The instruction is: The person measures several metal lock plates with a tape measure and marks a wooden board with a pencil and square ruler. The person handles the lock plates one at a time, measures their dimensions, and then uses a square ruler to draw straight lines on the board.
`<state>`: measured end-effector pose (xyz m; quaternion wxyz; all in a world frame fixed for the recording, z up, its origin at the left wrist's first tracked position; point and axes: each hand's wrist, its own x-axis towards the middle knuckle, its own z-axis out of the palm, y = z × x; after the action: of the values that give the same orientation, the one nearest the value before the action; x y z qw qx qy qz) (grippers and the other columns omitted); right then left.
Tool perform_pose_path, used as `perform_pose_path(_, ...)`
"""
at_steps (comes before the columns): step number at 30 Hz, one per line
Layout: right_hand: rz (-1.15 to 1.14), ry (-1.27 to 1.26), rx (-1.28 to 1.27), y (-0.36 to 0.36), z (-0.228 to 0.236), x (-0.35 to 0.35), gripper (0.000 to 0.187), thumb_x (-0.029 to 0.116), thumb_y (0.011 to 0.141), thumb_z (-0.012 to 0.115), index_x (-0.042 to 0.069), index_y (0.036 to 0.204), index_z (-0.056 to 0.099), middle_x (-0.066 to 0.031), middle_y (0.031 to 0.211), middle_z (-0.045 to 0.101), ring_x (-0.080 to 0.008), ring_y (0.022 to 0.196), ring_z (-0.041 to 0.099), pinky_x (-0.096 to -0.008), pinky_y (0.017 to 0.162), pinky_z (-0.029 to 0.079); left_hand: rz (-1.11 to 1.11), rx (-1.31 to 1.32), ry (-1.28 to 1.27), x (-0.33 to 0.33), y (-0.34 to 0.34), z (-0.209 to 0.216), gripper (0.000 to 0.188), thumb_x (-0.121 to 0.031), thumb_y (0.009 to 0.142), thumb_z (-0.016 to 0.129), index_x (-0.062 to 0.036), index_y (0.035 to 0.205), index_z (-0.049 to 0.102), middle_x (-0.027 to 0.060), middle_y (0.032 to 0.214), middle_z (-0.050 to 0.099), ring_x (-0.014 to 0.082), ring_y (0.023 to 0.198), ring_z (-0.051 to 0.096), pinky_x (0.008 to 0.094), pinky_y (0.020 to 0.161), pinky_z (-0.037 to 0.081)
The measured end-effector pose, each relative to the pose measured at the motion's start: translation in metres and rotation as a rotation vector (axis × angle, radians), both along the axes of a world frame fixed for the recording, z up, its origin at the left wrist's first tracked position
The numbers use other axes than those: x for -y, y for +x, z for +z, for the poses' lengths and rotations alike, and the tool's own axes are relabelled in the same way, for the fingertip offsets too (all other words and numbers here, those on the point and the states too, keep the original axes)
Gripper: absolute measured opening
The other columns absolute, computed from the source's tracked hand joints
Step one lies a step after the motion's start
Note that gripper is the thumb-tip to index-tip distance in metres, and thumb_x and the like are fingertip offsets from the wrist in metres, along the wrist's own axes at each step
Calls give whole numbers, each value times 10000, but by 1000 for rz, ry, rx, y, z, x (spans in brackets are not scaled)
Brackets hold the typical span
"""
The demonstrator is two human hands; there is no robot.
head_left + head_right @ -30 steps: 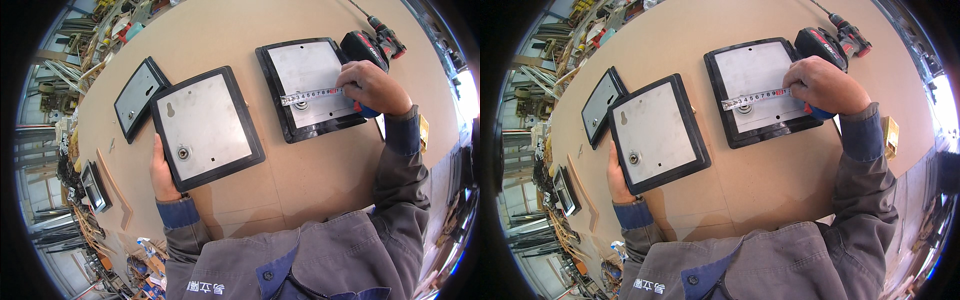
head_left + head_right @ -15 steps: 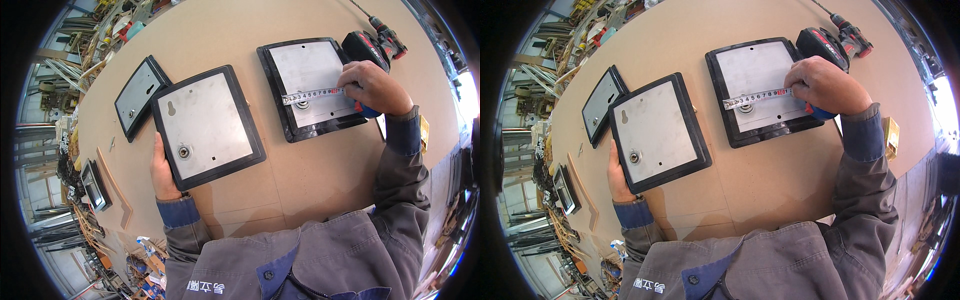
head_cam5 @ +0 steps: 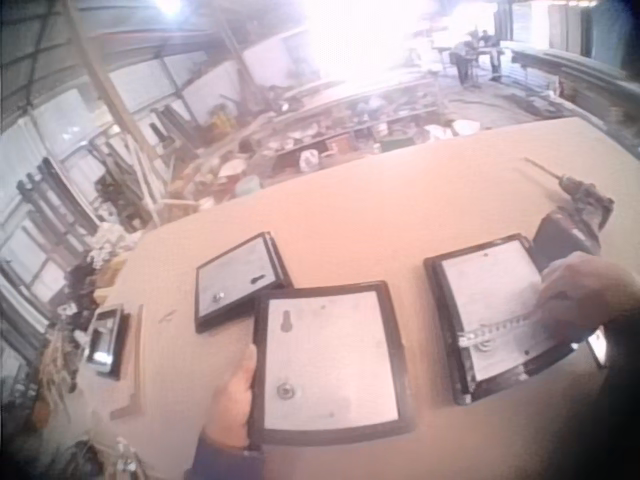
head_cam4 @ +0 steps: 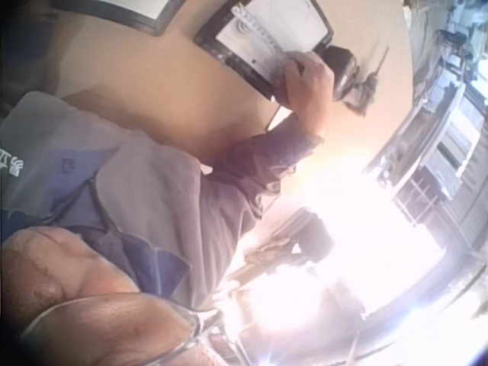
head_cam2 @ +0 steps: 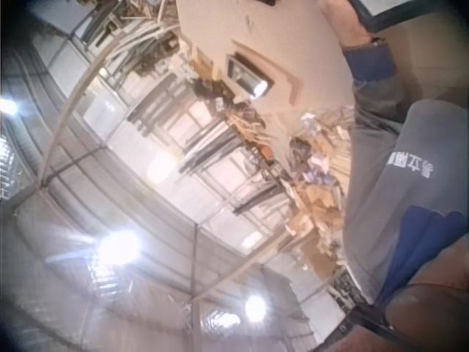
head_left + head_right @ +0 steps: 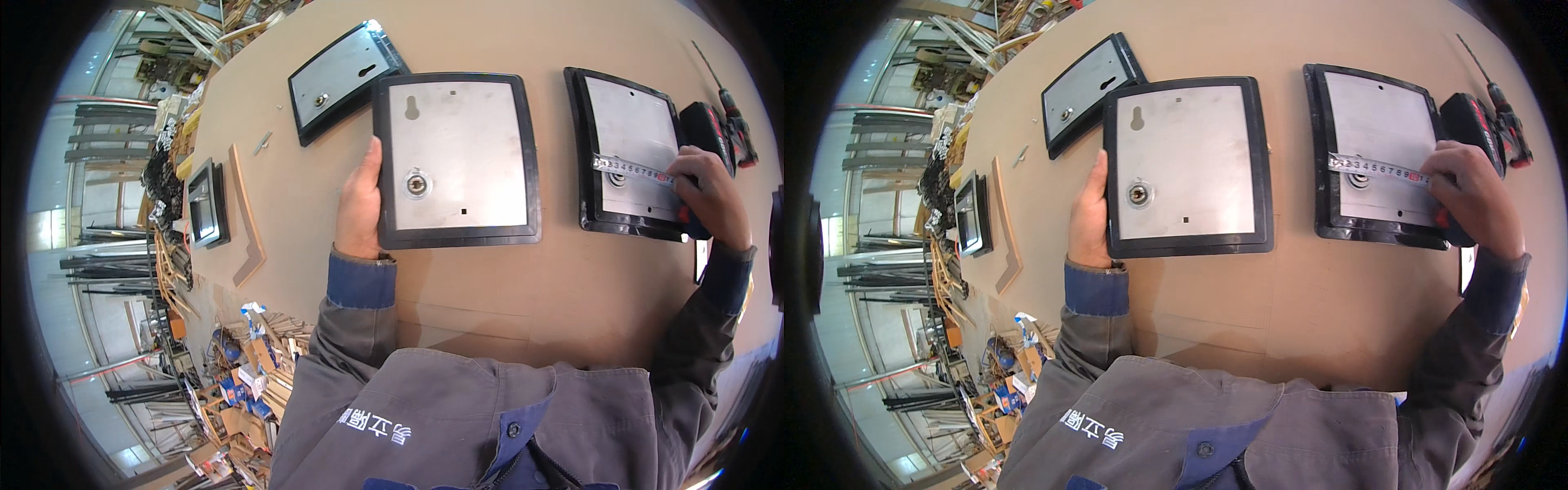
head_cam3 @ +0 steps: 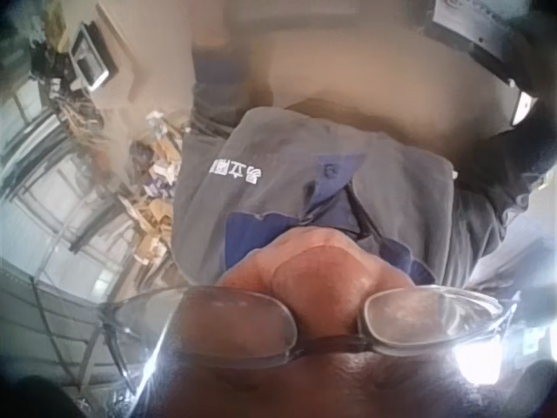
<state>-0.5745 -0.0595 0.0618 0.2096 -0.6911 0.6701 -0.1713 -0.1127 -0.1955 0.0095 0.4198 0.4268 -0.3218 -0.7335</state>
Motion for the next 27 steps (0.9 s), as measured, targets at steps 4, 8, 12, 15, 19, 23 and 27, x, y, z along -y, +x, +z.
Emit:
perform_pose_path(4,-67,-5,-12,0,7,-10,167,10,836,608,-112,925,680,-198,885,622,-338,828,649,-408,765,508,-14,50,15,9,-7,-4,539,-446,1108,574,13,1385,629,122,1272,730,203,1055,744,335,888,618)
perform_pose_path(8,106,-96,-63,-7,1,0,151,29,834,638,-79,916,706,-218,868,652,-380,860,674,-435,805,536,23,132,42,-1,-5,1,589,-503,1087,594,25,1339,661,121,1201,750,184,984,756,304,850,619)
perform_pose_path(12,117,-113,0,-5,2,-1,152,37,836,653,-62,924,727,-226,904,694,-405,862,674,-443,810,548,22,22,25,0,-8,-2,554,-442,1120,546,30,1403,616,147,1278,731,215,1054,753,327,904,621)
perform_pose_path(15,134,-106,-40,-6,5,-3,165,52,840,662,-65,934,732,-224,913,702,-404,868,676,-440,826,551,-12,-7,2,2,-10,2,553,-419,1129,533,33,1444,578,153,1355,695,228,1141,728,342,962,603)
perform_pose_path(19,107,-82,-13,-4,7,-3,183,57,842,659,-66,951,741,-219,917,708,-408,874,674,-444,844,551,8,8,-6,1,-9,2,553,-419,1132,527,23,1461,566,154,1371,684,230,1152,720,352,976,597)
perform_pose_path(23,119,-117,-33,-6,2,-3,162,61,846,663,-50,935,742,-213,914,704,-407,886,668,-444,840,549,13,-7,-14,2,-7,-1,556,-422,1130,531,29,1453,571,152,1363,688,228,1148,721,351,974,596)
perform_pose_path(27,137,-129,-73,-9,0,-3,126,56,855,659,-43,906,719,-204,915,689,-404,903,656,-445,840,539,9,47,31,2,-2,-6,553,-444,1119,551,33,1390,620,137,1268,727,211,1059,747,329,898,618)
